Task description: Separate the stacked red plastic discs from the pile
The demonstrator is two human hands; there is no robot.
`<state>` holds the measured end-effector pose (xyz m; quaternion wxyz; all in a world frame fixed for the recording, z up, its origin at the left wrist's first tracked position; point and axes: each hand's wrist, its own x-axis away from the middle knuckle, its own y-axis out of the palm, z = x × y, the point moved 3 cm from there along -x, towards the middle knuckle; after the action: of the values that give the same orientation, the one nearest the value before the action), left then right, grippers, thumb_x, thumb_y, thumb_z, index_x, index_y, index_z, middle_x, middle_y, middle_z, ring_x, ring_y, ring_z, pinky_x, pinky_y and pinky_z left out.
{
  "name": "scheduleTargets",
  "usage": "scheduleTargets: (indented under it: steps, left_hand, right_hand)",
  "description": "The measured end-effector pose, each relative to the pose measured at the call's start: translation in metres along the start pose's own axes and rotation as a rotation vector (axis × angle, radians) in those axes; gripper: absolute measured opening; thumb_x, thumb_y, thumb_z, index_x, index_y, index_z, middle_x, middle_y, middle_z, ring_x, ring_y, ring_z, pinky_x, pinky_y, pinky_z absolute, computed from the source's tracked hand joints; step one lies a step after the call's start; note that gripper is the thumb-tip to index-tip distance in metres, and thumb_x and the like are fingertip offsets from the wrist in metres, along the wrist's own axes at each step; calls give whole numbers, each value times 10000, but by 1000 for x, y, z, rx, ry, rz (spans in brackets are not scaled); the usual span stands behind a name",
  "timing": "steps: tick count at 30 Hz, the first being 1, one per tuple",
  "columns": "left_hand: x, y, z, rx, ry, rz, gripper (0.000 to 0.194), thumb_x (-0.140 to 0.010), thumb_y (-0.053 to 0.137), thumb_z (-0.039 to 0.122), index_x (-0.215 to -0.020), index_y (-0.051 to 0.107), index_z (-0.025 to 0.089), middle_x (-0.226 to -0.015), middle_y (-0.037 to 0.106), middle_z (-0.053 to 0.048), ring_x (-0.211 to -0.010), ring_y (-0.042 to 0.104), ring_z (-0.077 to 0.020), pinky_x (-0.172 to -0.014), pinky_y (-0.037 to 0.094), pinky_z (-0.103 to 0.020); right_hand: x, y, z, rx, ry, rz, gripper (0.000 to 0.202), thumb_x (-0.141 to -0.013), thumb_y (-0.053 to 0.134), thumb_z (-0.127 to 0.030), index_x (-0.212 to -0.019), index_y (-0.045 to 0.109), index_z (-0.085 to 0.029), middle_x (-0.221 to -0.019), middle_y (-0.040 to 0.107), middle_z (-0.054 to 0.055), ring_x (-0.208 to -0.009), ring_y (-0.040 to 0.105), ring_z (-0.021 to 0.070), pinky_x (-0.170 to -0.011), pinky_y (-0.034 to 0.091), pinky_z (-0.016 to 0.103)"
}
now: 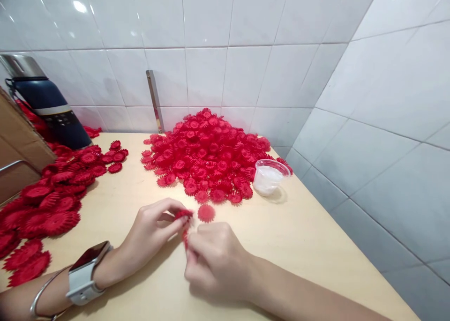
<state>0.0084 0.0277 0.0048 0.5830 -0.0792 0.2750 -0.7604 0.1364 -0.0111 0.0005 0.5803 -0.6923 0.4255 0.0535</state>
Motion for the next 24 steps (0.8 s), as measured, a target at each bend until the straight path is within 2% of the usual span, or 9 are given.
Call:
scheduleTargets:
  steps: [2,4,7,10,13,15,20,22,24]
  left_hand:
    - [-3,-3,-5,2,-62,78,61,-739,511,158,-732,570,144,-729,616,-30,-684,586,-153,-629,484,-252]
    - [-5,-3,-8,41,-64,72,49,-740,513,164,-736,559,147,-728,611,-27,-683,585,-152,-624,487,-254]
    - [-5,-2,-7,118,-35,34,54,-751,512,177,-752,560,152,-759,615,-22,-706,587,-145,-650,490,-251]
    - [-4,-2,-5,176,-41,35,78,-765,508,196,-781,567,148,-780,618,-23,-711,594,-141,-660,493,-253]
    - [-4,-2,-3,192,-43,28,101,-777,499,202,-811,576,147,-804,622,-26,-725,602,-142,-678,494,-255]
    - [-3,-2,-2,187,-45,13,112,-781,498,205,-827,581,147,-825,626,-30,-741,603,-145,-678,496,-252]
    - [-1,0,0,178,-28,-35,122,-771,518,199,-846,601,149,-846,637,-34,-762,604,-150,-673,503,-239]
    - [0,1,-1,200,-33,-48,150,-759,536,199,-886,603,155,-890,638,-37,-770,610,-150,-679,509,-237]
    - [0,3,-2,261,-52,-81,226,-739,566,200,-961,585,160,-939,632,-43,-781,619,-152,-702,518,-247]
  right_hand:
    - [1,3,-8,62,-130,-43,243,-657,387,-57,-482,332,-215,-409,343,-24,-401,238,118,-403,185,273]
    - [1,5,-8,23,-92,-52,237,-671,387,-63,-493,339,-212,-423,339,-25,-408,241,116,-407,187,273]
    - [0,5,10,-234,314,12,240,-754,383,-125,-531,337,-201,-461,342,-40,-421,304,95,-423,247,238]
    - [2,2,31,-510,719,192,313,-826,407,-277,-538,316,-195,-474,330,-54,-435,328,79,-423,266,210]
    - [5,0,41,-736,901,368,328,-840,399,-395,-586,345,-194,-459,319,-71,-416,321,77,-409,274,205]
    - [4,0,39,-805,884,356,285,-840,410,-398,-645,395,-191,-463,358,-73,-419,352,80,-424,305,204]
    - [0,2,25,-754,685,93,193,-835,441,-319,-755,518,-161,-581,503,-23,-515,458,94,-492,362,212]
    - [0,2,25,-744,694,83,190,-833,446,-308,-770,541,-156,-588,521,-16,-527,467,97,-502,368,213]
    - [-1,2,30,-783,753,132,192,-825,460,-312,-748,539,-154,-580,529,-15,-526,472,98,-500,372,213]
